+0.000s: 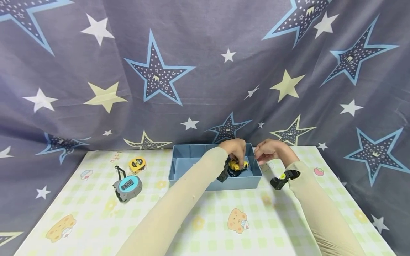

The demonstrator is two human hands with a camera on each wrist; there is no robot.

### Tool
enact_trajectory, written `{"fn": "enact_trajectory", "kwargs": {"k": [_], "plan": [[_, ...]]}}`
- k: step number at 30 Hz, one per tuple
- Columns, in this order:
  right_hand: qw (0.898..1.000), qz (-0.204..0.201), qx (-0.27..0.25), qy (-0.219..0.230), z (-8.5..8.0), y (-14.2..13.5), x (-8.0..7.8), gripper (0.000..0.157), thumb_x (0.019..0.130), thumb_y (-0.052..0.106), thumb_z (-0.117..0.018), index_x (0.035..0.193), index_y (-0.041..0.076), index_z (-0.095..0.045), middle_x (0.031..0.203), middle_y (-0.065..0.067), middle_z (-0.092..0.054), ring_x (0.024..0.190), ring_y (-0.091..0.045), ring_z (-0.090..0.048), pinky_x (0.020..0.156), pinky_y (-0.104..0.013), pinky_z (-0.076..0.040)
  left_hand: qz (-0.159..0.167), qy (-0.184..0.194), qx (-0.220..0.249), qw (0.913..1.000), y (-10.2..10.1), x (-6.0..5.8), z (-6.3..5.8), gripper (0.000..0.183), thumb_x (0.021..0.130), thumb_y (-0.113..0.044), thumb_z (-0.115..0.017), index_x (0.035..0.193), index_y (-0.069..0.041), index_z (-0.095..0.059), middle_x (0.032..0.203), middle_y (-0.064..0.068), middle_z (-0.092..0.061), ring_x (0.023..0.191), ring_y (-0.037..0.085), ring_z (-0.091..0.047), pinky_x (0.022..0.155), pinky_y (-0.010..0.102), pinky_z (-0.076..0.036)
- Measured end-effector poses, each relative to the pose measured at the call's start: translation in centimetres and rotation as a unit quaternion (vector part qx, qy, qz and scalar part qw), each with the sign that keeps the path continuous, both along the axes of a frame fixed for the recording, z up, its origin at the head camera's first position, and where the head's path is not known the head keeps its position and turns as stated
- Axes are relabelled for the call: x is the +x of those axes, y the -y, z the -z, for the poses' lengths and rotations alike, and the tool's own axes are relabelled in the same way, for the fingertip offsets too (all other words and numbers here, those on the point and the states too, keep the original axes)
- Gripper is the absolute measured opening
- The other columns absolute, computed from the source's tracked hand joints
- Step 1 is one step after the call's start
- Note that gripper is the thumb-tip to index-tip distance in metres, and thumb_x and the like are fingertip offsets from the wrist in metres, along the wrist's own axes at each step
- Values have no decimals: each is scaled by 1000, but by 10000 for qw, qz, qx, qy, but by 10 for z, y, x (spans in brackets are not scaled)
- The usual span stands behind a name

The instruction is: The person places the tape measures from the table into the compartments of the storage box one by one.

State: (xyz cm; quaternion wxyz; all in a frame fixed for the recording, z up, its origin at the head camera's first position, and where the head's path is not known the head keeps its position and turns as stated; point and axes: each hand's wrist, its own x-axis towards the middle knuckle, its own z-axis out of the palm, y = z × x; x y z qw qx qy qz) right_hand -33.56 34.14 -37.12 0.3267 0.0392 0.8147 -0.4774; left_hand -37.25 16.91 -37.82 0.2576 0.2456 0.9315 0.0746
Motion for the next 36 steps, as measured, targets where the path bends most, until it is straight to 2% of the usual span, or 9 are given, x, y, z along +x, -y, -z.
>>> {"fn": "enact_trajectory", "kwargs": {"k": [4,8,14,18,23,27,30,33,36], "plan": [[10000,-50,-28,75,-1,-1,0,8,92,-3,-63,99,1,-62,87,-2,-63,83,-13,-66,80,-28,-61,15,-262,43,9996,0,2,4,36,63,-23,-98,87,-16,-73,86,-6,-71,76,11,-63,67,26,-56],[9999,-53,-46,118,-4,-3,0,8,93,-3,-62,99,2,-61,88,-2,-63,84,-13,-67,80,-27,-61,84,-273,-30,9996,-2,4,3,35,63,-21,-98,85,-16,-72,84,-7,-70,75,11,-62,67,25,-55],[9999,-5,-71,140,-7,-4,1,9,92,-4,-62,99,2,-61,86,-3,-62,82,-13,-67,80,-27,-61,307,-182,-214,9991,-3,9,-9,34,66,-22,-96,86,-18,-69,88,-6,-73,76,11,-64,66,26,-55],[9998,-21,-118,172,-7,-3,2,9,92,-5,-62,98,2,-61,85,-3,-63,81,-14,-67,79,-27,-61,314,-46,-261,9992,-1,13,-18,31,70,-22,-94,89,-18,-70,100,-2,-77,90,14,-72,69,27,-57],[9997,-4,-151,179,-4,0,1,11,92,-5,-61,103,-2,-59,85,-4,-62,82,-14,-66,79,-27,-61,334,-55,-188,9993,3,17,-24,28,73,-22,-91,91,-17,-70,111,0,-77,102,16,-73,72,25,-57],[9998,-13,-104,158,-1,2,0,16,92,-4,-62,108,-5,-58,86,-4,-62,82,-13,-65,79,-26,-60,321,-74,-157,9993,8,19,-27,29,74,-24,-90,93,-18,-70,114,0,-76,102,15,-73,72,23,-56],[9999,-52,-35,145,1,3,0,19,92,-3,-62,111,-6,-57,86,-4,-62,81,-13,-66,79,-26,-60,305,-7,-175,9994,11,18,-30,30,74,-26,-90,95,-19,-69,117,0,-75,96,13,-71,73,23,-56],[9999,-71,8,151,0,2,1,22,93,-2,-62,113,-7,-56,87,-4,-62,81,-13,-66,79,-26,-61,433,33,-123,9990,15,16,-33,29,75,-29,-89,95,-19,-70,113,-4,-75,92,11,-69,78,23,-57],[9998,-87,23,157,-2,1,2,23,93,-2,-62,114,-8,-55,88,-4,-61,82,-13,-66,79,-26,-61,779,40,70,9969,21,14,-37,25,78,-30,-86,95,-18,-73,104,-5,-74,95,14,-69,85,27,-58]]}}
